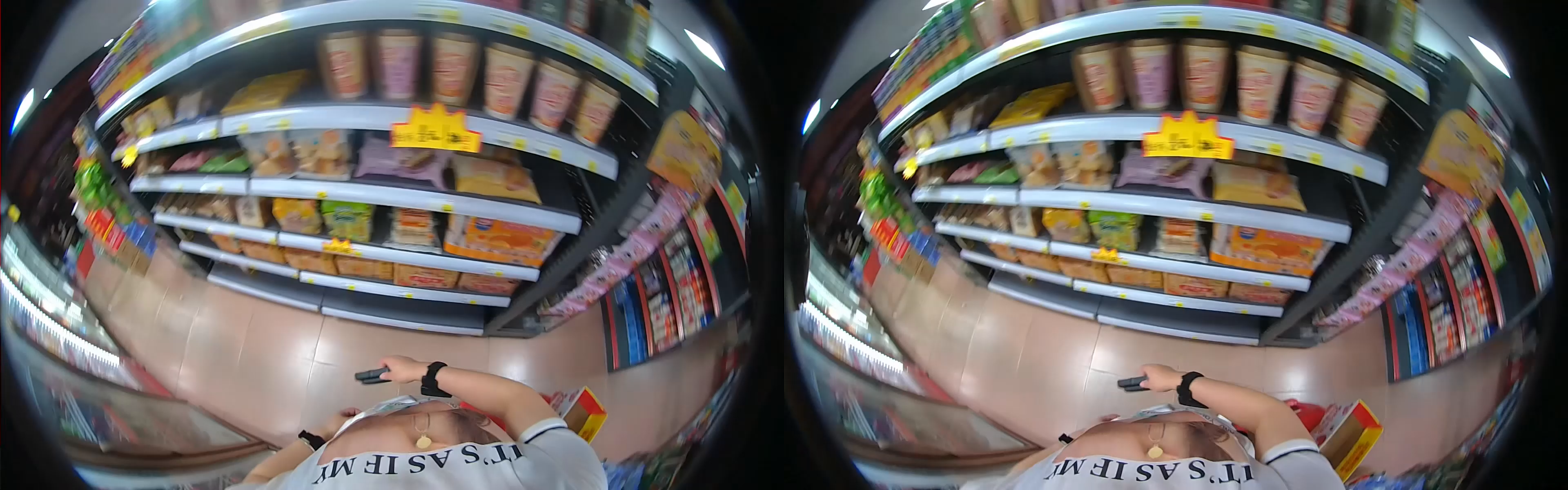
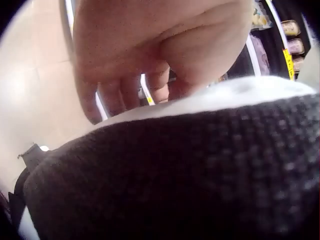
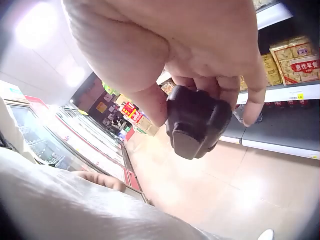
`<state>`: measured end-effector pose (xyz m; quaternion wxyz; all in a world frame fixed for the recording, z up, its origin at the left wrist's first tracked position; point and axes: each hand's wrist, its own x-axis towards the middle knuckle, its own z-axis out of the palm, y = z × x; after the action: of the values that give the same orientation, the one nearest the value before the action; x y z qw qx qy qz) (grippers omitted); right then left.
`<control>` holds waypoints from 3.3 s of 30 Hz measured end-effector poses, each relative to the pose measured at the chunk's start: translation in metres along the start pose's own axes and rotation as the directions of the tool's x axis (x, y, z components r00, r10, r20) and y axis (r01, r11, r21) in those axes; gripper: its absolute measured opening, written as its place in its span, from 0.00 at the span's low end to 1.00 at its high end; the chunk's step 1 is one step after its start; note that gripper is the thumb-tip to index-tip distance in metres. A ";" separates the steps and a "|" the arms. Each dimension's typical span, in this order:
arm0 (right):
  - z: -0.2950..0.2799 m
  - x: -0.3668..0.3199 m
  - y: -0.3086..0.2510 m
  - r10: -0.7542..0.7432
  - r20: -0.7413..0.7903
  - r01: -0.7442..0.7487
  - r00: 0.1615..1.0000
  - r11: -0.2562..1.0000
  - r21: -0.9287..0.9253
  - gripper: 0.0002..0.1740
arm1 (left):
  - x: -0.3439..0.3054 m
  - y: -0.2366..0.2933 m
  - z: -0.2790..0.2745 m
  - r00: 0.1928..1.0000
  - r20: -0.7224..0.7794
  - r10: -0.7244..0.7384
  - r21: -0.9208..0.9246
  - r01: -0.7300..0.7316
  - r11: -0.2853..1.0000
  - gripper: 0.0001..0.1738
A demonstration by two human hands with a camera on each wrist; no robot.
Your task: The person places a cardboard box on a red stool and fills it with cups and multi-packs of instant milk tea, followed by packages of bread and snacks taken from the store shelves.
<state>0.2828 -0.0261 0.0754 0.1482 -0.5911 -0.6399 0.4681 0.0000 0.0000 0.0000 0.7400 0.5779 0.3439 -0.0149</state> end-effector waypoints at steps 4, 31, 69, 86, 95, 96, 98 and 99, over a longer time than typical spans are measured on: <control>-0.015 -0.010 0.016 -0.046 -0.074 0.038 0.996 0.993 -0.112 0.15 | -0.004 0.050 0.040 0.999 0.032 -0.008 -0.221 0.015 0.975 0.12; -0.005 0.006 -0.096 -0.188 0.499 0.112 0.846 0.978 0.177 0.14 | -0.058 0.044 0.018 0.999 -0.043 0.019 0.305 -0.005 0.952 0.21; -0.003 0.019 -0.138 -0.170 0.550 0.359 0.818 0.897 -0.257 0.18 | -0.034 0.063 -0.007 0.925 0.060 0.376 0.528 -0.349 0.774 0.10; 0.013 0.016 -0.127 -0.157 0.634 0.333 0.757 0.928 -0.168 0.19 | -0.034 0.066 0.006 0.958 -0.017 0.287 0.474 -0.245 0.846 0.11; 0.037 0.007 -0.108 -0.038 0.373 0.217 0.927 0.866 -0.451 0.13 | -0.027 0.062 0.004 0.979 -0.041 0.200 0.388 -0.169 0.906 0.09; 0.038 0.007 -0.109 -0.026 0.316 0.182 0.948 0.860 -0.477 0.12 | -0.026 0.062 0.004 0.983 0.005 0.182 0.408 -0.168 0.897 0.09; 0.040 0.017 -0.091 -0.040 0.351 0.212 0.936 0.858 -0.468 0.12 | -0.023 0.056 0.006 0.992 -0.042 0.119 0.319 -0.099 0.943 0.08; 0.044 0.022 -0.082 -0.056 0.371 0.230 0.927 0.866 -0.444 0.12 | -0.022 0.050 0.003 0.996 -0.008 0.091 0.338 -0.083 0.937 0.08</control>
<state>0.1936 -0.0140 0.1081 -0.0831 -0.4678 -0.7942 0.3788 0.0056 0.0056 0.0539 0.6260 0.7108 0.3189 -0.0339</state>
